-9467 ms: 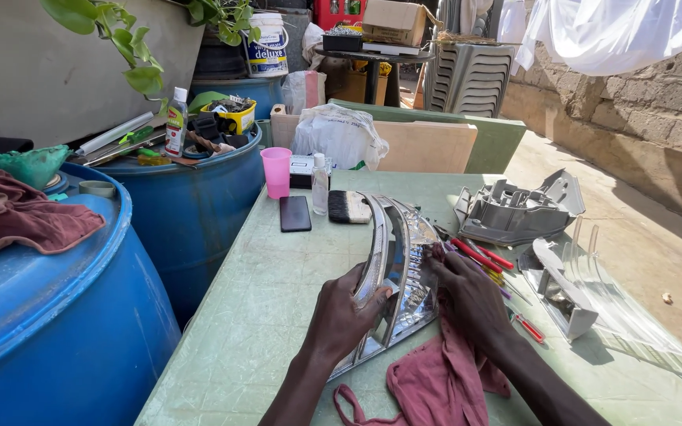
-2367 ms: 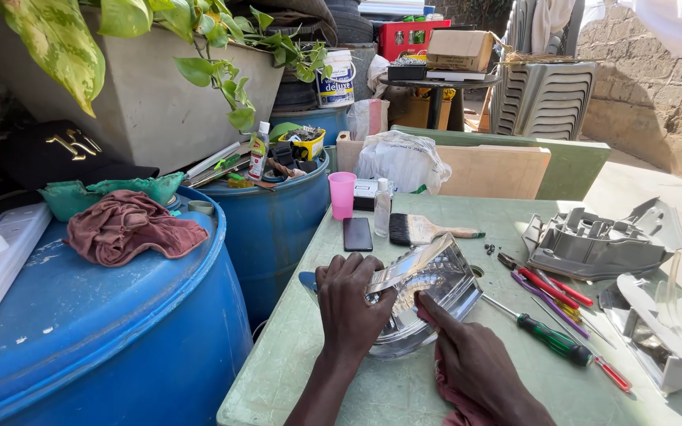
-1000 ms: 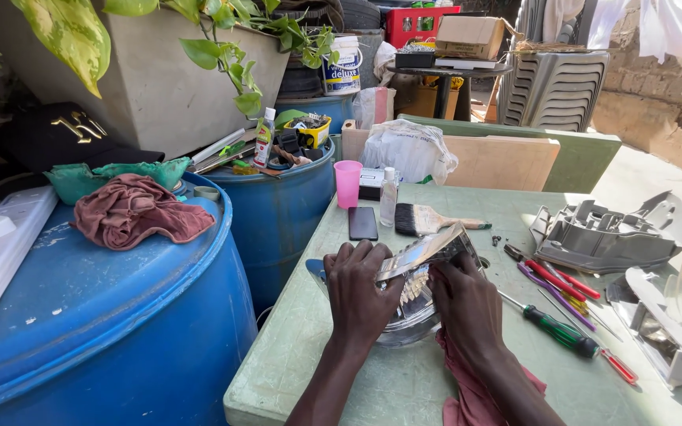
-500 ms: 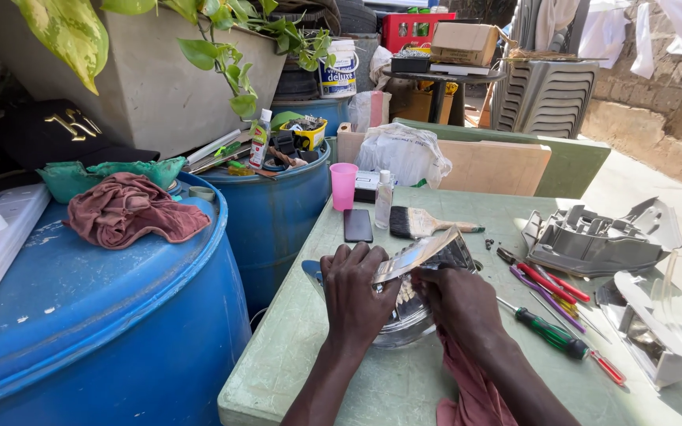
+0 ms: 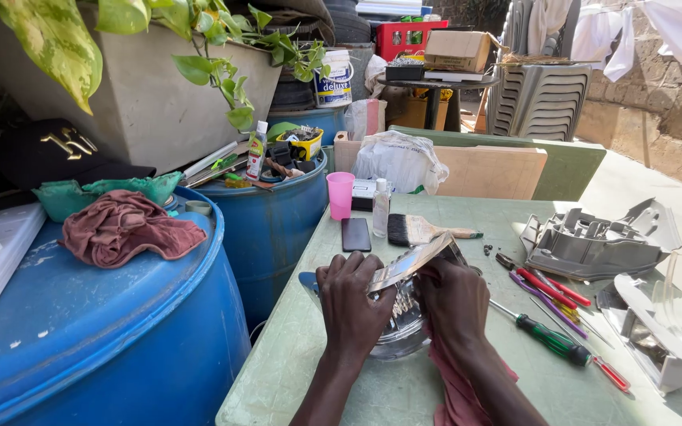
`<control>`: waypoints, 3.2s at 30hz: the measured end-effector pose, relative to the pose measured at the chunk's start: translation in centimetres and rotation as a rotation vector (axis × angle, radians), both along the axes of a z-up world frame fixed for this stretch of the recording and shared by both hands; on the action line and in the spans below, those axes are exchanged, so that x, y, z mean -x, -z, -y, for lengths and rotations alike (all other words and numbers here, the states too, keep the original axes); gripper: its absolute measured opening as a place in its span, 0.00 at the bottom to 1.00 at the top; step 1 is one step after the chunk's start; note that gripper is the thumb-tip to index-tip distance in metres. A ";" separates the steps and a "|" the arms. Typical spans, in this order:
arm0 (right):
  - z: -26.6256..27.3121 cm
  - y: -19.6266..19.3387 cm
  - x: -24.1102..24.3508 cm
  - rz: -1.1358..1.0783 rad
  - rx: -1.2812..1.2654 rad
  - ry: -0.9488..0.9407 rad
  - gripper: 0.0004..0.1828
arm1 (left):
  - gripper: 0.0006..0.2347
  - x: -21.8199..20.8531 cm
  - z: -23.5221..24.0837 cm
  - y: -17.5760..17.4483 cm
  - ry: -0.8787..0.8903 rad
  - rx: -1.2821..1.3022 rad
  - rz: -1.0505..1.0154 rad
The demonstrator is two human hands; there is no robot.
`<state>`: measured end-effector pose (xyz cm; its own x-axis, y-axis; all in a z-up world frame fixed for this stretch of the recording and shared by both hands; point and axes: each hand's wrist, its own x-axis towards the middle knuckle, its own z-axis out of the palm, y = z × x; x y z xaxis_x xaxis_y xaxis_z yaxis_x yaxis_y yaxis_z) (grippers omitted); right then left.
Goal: Cleaning and inspecting a car headlight reflector with a cloth and screwdriver
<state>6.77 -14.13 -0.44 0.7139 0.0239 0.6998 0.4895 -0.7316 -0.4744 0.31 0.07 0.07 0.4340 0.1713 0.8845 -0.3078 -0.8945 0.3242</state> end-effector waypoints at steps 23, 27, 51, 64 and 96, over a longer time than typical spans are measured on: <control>-1.3 3.1 -3.9 0.405 -0.007 -0.400 0.15 | 0.05 -0.4 -0.1 0.0 -0.012 0.008 0.023; -0.7 4.0 -5.1 0.494 0.176 -0.494 0.16 | 0.05 -0.4 -0.2 -0.1 -0.018 0.003 0.029; -2.3 3.1 -3.1 0.147 -0.068 -0.066 0.09 | 0.05 -0.4 -0.1 0.0 -0.033 0.028 -0.007; -1.7 2.9 0.5 -0.076 0.207 -0.362 0.11 | 0.05 0.3 0.1 -1.0 0.018 0.069 0.034; -1.5 3.3 -1.5 -0.035 -0.003 -0.534 0.10 | 0.04 0.1 -0.3 -0.9 0.050 0.090 -0.022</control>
